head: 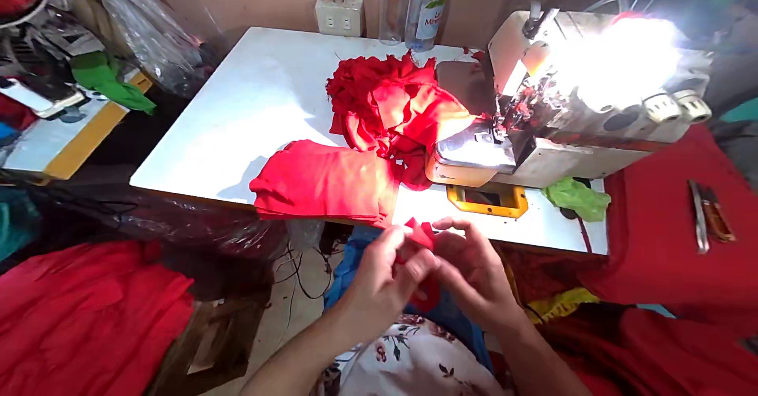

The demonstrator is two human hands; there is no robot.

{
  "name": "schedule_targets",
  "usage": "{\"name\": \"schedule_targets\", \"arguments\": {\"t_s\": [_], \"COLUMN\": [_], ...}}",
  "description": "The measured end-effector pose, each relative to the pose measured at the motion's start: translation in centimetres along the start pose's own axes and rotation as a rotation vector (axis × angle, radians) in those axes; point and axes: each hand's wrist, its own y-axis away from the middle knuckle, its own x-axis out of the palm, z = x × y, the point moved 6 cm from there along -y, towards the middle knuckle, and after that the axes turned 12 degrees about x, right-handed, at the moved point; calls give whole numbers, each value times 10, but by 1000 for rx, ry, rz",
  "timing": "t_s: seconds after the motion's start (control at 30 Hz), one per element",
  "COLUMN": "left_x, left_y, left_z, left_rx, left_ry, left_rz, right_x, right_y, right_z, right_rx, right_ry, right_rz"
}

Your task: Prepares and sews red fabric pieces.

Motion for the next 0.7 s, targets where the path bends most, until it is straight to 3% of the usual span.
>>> {"name": "schedule_targets", "arguments": {"t_s": [0.07, 0.17, 0.23, 0.3, 0.37, 0.5, 0.7], "left_x": [1, -14, -19, -15, -8, -14, -36], "left_y": [-2, -5, -10, -16, -23, -27, -26], "left_z": [-3, -2, 5, 14, 21, 26, 10], "left_rx": [76, 128, 39, -121, -143, -85, 125], "left_ry": [-69, -72, -99, -49, 55, 150, -83], "left_rz": [85, -1, 71, 260, 345, 162, -76], "right_x": [1, -4, -4, -2, 1, -4, -23], "right_y": [0, 1, 2, 2, 1, 1, 6], "right_z": [1, 2, 5, 10, 16, 22, 14], "right_rx": [9, 49, 62, 86, 90, 87, 92], "right_ry": [66, 29, 20, 22, 31, 94, 207], "right_rz": [-11, 24, 58, 118, 174, 169, 79]}}
